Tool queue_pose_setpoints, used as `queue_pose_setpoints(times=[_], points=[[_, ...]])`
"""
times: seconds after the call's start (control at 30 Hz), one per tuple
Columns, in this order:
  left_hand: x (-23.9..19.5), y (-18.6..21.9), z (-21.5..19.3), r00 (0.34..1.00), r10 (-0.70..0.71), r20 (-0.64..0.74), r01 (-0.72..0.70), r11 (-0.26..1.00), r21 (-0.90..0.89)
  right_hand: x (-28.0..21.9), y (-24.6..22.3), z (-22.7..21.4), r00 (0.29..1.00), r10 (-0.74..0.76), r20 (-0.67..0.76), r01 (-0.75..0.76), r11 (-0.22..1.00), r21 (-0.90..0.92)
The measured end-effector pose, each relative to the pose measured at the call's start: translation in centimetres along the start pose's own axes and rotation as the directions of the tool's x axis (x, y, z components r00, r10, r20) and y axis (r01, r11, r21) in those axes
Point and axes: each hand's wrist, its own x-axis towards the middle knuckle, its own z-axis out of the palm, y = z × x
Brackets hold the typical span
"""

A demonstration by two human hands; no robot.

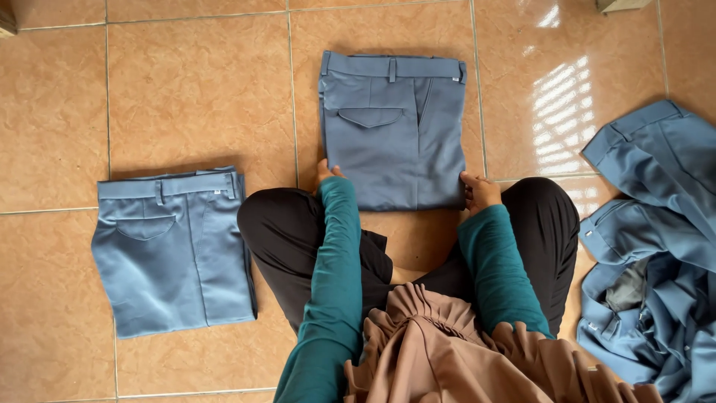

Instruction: The person sits on a tiled floor and folds several pairs of light blue trousers by hand. They smooth each pair, fold the legs together, and then fold the garment into a compact rectangle before placing it aside.

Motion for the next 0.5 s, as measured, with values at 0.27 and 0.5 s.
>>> queue_pose_setpoints(times=[0.27,0.5], points=[[-6.9,1.3,-13.9,0.978,-0.162,0.128,0.206,0.820,-0.533,-1.1,-0.2,2.0,0.984,-0.157,-0.079,0.140,0.971,-0.196],[1.3,3.2,-12.8,0.996,0.082,0.045,-0.081,0.996,-0.036,6.2,-0.5,5.0,0.968,-0.251,-0.021,0.237,0.937,-0.258]])
